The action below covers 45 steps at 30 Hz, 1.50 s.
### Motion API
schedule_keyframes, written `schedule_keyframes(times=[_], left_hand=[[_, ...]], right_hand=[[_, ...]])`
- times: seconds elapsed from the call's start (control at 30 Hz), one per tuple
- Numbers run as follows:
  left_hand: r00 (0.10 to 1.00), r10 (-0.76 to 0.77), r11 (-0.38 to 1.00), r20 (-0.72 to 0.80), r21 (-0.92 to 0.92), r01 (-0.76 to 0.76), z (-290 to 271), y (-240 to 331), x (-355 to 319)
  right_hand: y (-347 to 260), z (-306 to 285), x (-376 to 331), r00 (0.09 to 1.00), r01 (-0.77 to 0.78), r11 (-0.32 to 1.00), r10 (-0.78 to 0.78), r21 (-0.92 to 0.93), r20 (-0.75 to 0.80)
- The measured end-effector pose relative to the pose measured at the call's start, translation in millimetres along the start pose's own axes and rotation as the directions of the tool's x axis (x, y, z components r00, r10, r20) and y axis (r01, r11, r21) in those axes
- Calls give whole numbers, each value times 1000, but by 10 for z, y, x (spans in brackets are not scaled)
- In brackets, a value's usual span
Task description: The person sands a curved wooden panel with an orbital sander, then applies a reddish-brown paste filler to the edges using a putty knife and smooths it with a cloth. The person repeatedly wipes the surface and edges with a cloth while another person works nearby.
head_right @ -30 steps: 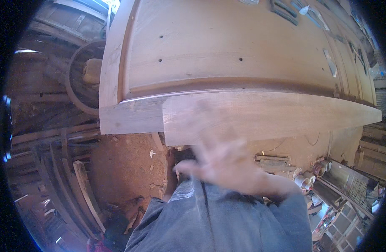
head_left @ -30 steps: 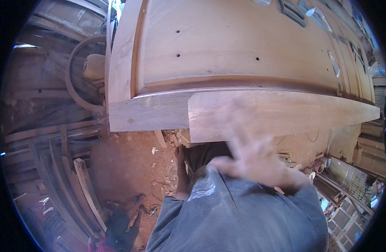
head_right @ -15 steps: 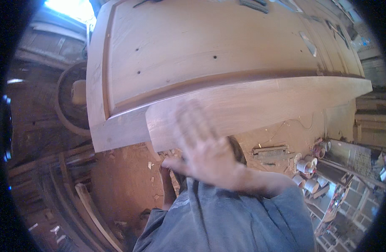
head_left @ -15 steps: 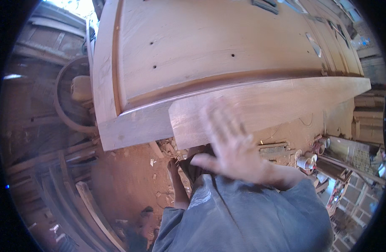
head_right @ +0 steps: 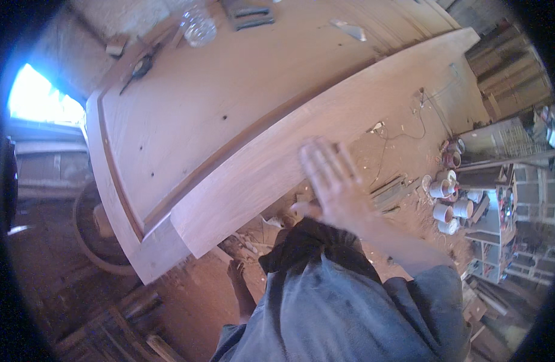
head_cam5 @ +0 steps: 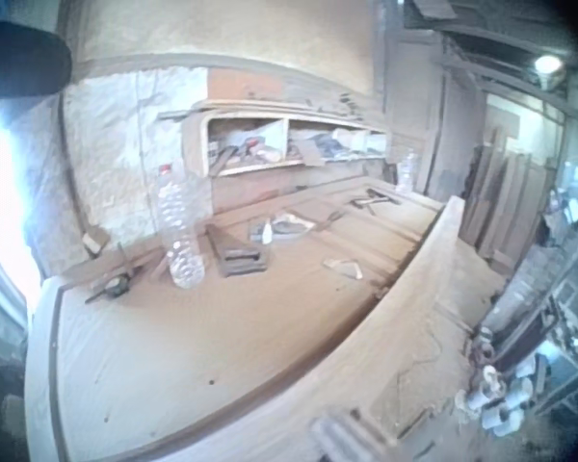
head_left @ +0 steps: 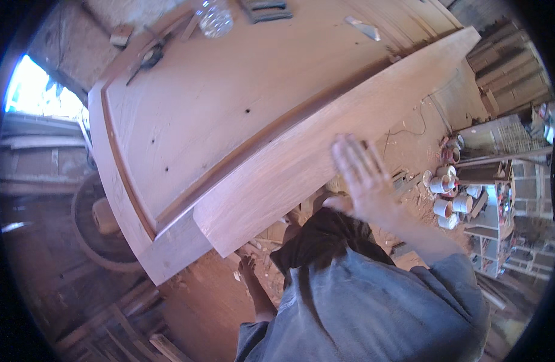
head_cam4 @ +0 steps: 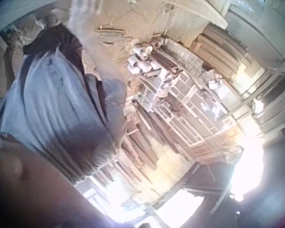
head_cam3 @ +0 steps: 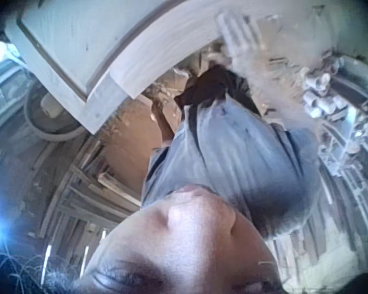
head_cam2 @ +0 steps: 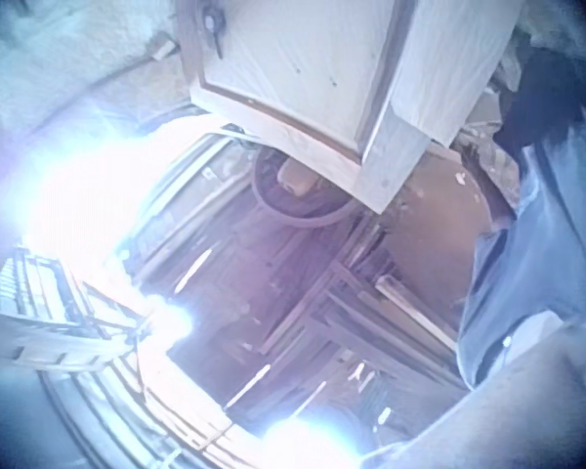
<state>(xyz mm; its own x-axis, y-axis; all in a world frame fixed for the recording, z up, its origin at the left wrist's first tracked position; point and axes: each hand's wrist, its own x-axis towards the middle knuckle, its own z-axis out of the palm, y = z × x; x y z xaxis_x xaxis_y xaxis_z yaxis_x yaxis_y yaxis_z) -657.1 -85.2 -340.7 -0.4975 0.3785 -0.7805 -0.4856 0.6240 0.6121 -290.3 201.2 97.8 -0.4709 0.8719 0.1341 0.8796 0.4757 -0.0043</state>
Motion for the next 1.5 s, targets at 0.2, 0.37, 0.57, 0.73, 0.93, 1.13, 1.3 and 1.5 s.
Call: schedule_keyframes(times=[0.2,0.37,0.57,0.73,0.93,1.13,1.3,1.5], left_hand=[[996,78,997,-39,27,-77,287,78,-182],[993,110,972,42,203,-116,713,9,-442],[941,50,812,335,535,-234,1540,6,-733],[835,-106,533,540,740,-410,2540,29,-877],[679,-302,233,669,743,-627,3981,-178,-1030],[488,-384,190,784,585,-789,5730,-455,-1474],[423,-358,90,832,482,-872,6716,-976,-2806],[328,-486,42,810,396,-917,7326,-2192,-2977]], right_hand=[[339,-71,-236,933,-342,939,334,-44,-134],[-148,87,-326,926,376,848,-335,375,-173],[232,407,-1168,880,469,566,-363,678,-307],[1297,1226,-2617,928,-371,650,230,664,293],[2246,1693,-5452,-12,-935,-216,811,282,584],[1443,1674,-7223,-737,-534,-747,641,397,214],[669,2296,-7276,-752,-408,-886,463,220,469],[135,3276,-6597,-492,-320,-939,277,125,825]])
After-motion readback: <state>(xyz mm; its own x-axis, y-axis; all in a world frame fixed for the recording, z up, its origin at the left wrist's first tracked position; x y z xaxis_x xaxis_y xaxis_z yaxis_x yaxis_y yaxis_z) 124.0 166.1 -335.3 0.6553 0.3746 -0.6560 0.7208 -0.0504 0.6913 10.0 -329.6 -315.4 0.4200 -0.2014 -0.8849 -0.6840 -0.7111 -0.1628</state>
